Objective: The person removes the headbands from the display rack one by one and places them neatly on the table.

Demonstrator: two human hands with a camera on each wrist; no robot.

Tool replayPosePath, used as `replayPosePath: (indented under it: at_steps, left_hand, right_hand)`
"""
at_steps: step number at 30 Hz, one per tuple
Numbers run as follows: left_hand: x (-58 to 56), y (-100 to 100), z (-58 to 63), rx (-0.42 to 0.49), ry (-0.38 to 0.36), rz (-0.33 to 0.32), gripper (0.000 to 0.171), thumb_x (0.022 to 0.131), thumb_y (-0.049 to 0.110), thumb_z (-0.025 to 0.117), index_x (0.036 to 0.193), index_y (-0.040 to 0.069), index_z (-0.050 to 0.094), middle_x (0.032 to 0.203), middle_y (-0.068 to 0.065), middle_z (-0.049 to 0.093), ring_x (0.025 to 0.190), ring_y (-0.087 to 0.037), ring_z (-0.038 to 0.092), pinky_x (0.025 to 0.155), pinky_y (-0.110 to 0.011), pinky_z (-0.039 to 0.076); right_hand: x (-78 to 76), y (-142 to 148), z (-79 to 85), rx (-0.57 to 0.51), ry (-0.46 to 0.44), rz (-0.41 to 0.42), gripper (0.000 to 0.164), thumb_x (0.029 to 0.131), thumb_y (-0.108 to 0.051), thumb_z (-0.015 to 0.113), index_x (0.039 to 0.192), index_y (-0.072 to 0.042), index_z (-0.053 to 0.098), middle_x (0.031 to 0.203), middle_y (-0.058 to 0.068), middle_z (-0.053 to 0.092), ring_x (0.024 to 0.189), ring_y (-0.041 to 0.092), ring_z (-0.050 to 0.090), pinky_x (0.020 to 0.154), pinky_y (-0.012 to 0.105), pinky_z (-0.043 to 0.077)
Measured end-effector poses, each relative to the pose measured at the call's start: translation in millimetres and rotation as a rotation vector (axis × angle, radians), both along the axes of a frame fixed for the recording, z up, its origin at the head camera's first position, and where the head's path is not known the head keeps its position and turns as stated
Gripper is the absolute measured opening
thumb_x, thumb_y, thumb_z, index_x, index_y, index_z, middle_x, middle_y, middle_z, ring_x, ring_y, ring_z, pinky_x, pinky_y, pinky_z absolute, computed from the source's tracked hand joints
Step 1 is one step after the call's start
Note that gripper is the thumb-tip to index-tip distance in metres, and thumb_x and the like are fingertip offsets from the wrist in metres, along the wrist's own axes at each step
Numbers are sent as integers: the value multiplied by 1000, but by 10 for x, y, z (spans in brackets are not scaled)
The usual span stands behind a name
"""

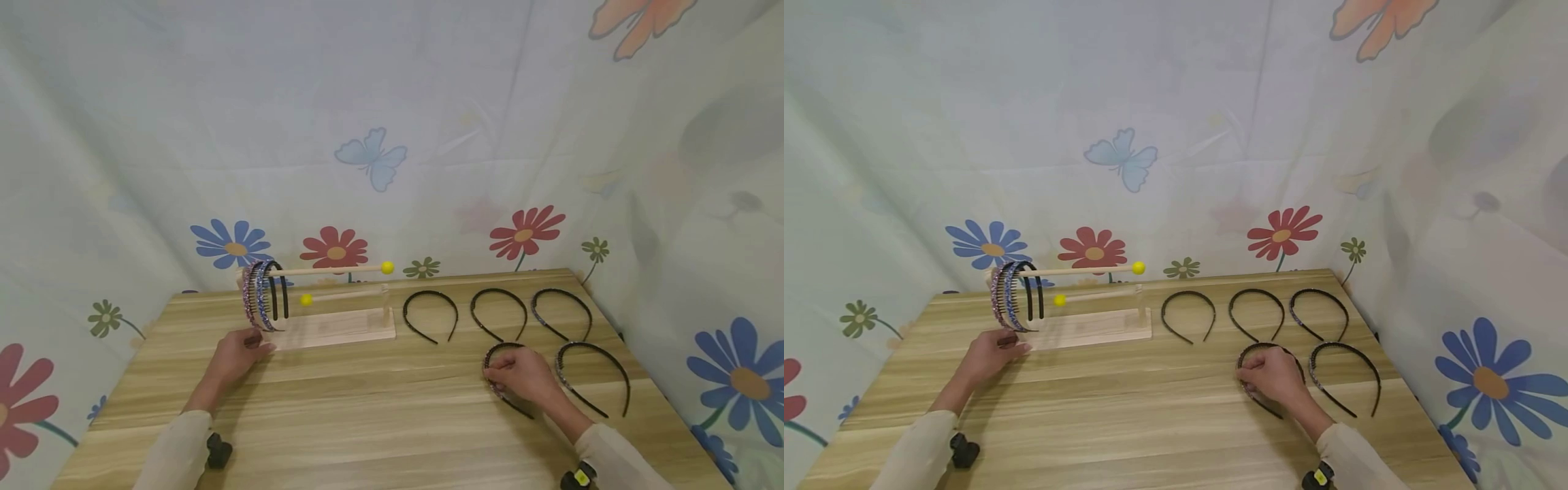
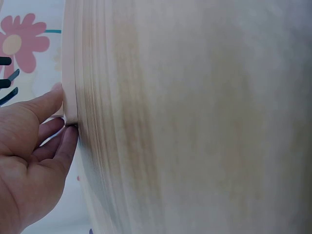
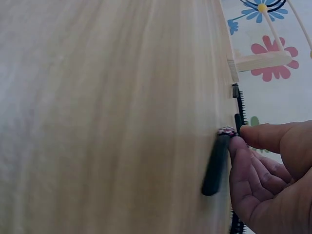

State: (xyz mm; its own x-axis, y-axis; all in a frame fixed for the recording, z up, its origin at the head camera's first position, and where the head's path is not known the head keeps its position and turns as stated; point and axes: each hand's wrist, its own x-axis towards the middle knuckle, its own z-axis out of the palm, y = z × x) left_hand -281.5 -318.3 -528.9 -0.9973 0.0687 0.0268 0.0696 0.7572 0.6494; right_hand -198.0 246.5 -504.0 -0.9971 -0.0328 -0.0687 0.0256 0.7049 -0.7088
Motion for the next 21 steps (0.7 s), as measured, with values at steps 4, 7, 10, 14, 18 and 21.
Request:
replayPosePath:
  at_steps: [4,7,10,14,18,21]
  left_hand:
    - [7,4,6,-4,-15,9,49,98,24,71,130,-11,62,126,-29,67,117,-43,65,97,-54,54]
    - [8,-3,7,-9,-20,12,50,98,25,72,130,-11,62,127,-29,66,117,-43,65,97,-55,54]
    - [5,-12,-6,-12,-17,9,49,98,25,72,129,-11,62,126,-29,66,117,-44,65,97,-55,54]
    - [-3,-25,-28,-19,-2,2,47,97,24,72,128,-10,64,125,-28,67,116,-43,66,97,-55,54]
    - [-10,-34,-31,-25,11,1,46,97,24,72,126,-11,64,123,-30,68,115,-45,66,96,-56,54]
    - [-12,-21,-20,-19,9,5,46,97,24,72,126,-11,64,124,-30,67,115,-45,66,96,-56,54]
  right_hand:
    - [-33,61,70,2,14,-6,22,92,-30,77,97,-8,79,88,1,76,79,16,70,68,33,57]
    - [-85,73,166,3,43,1,28,95,-32,74,104,-6,77,96,4,76,84,18,69,69,33,56]
    - [-143,36,291,-9,81,20,31,97,-33,72,110,-6,76,98,6,76,85,18,70,68,32,56]
    - [-206,-76,466,-27,167,54,33,97,-37,72,113,-9,76,99,3,76,88,16,70,69,31,57]
    - [-276,-255,609,-99,247,93,34,96,-39,73,114,-11,76,100,2,76,88,16,69,70,31,57]
    - [-332,-418,682,-165,306,122,34,95,-38,74,114,-10,76,99,3,76,87,16,70,71,29,57]
